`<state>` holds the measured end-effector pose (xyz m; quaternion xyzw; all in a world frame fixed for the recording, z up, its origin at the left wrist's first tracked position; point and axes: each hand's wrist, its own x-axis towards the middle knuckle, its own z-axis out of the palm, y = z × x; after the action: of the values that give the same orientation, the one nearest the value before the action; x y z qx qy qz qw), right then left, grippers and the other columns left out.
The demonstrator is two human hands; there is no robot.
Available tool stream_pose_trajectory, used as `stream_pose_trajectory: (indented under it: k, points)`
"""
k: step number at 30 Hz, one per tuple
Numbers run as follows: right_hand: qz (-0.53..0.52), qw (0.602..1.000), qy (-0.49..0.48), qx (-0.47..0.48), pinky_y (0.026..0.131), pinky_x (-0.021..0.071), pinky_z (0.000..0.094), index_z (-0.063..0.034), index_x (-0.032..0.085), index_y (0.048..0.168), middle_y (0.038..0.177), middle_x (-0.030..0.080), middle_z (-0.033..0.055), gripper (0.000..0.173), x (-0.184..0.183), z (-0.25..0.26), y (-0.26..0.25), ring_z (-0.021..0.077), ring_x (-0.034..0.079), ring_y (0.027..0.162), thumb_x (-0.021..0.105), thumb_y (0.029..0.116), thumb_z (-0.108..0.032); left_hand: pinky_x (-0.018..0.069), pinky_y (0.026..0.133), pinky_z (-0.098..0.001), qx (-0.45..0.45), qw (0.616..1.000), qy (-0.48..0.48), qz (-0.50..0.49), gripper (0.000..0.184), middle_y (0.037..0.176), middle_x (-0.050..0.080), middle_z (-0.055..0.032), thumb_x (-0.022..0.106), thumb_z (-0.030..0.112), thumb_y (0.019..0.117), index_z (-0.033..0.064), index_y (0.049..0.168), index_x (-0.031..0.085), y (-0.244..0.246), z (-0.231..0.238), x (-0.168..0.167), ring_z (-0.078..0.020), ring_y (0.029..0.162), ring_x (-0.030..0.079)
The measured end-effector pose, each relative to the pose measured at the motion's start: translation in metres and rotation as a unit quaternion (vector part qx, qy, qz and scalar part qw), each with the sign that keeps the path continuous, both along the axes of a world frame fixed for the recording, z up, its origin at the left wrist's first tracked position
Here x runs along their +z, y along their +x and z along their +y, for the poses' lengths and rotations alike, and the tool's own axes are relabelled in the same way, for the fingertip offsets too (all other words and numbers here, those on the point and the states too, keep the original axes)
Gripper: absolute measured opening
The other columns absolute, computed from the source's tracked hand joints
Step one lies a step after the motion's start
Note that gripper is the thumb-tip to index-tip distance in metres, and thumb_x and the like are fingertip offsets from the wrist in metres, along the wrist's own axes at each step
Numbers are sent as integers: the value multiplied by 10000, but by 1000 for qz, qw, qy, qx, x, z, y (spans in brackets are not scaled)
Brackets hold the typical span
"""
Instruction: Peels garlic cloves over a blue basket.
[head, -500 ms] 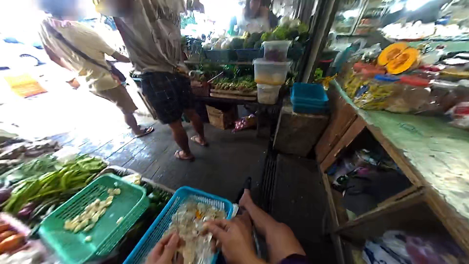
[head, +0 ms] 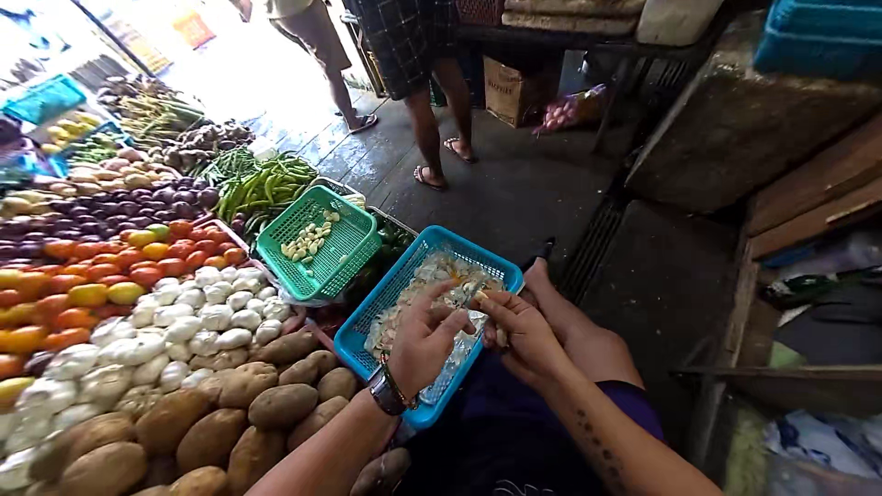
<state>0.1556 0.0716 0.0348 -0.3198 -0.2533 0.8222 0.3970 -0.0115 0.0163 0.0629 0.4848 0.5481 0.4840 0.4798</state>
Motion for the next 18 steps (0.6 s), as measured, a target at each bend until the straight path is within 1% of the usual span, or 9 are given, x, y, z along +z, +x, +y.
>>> stream_pose_trajectory:
  k: [1,3,4,7,9,13,16,17,18]
  points:
    - [-1,1000,4,1,530,511,218,21,621,1144,992,726,134,149,0,-1,-1,83,582,564,568,1036,-67,428,465,-192,-15,1000,3,19,450,879,719,-15,549,140,1035,18,1462,476,1,0,0,-34,531,531]
    - [-10,1000,16,0,537,517,223,24,633,1119,956,717,126,133,-1,-2,-2,86,579,567,587,1024,-57,438,473,-195,-25,998,5,51,385,887,720,-3,549,145,1042,31,1409,564,0,1,-1,-36,550,545]
    - [-17,1000,24,-4,539,517,226,30,638,1112,945,713,126,130,-1,-3,-2,88,576,568,599,1015,-46,443,480,-193,-27,998,5,56,360,896,722,-1,549,140,1042,38,1386,589,0,0,-2,-34,562,554]
    - [-47,997,67,-18,543,513,225,49,654,1096,935,707,128,134,-4,-4,0,93,574,579,634,992,-34,436,480,-185,-27,998,7,48,334,901,728,-8,565,127,1036,46,1355,622,0,-1,-5,-31,568,557]
    - [-70,992,97,-27,537,507,221,51,657,1069,913,699,121,118,-6,-3,2,91,568,578,643,982,-28,451,494,-182,-25,998,9,60,326,908,736,-1,579,133,1032,44,1340,637,1,-2,-5,-25,582,572]
    - [-112,984,130,-51,533,503,216,46,666,1029,858,681,93,103,-5,-4,2,87,558,569,676,959,-28,525,596,-192,-16,991,20,132,300,911,732,22,595,161,1027,72,1305,666,4,-2,-6,-25,687,641]
    - [-136,979,142,-51,533,507,223,37,669,1025,813,667,73,108,-5,-4,3,91,557,562,686,955,-44,592,741,-214,-13,970,81,228,301,1010,744,-7,578,212,1043,72,1286,689,3,-2,-14,-40,813,696]
    - [-144,977,150,-43,544,512,228,29,670,1028,805,662,62,113,-5,-3,5,90,562,571,687,955,-56,594,752,-225,-15,966,90,244,306,1023,744,-21,573,219,1044,70,1284,691,2,-2,-16,-48,822,697]
    - [-146,976,155,-36,550,515,230,28,671,1031,803,662,59,120,-6,-2,6,89,566,578,691,954,-62,583,729,-216,-16,967,83,240,304,1001,740,-12,574,223,1042,77,1282,692,1,-2,-16,-39,797,684]
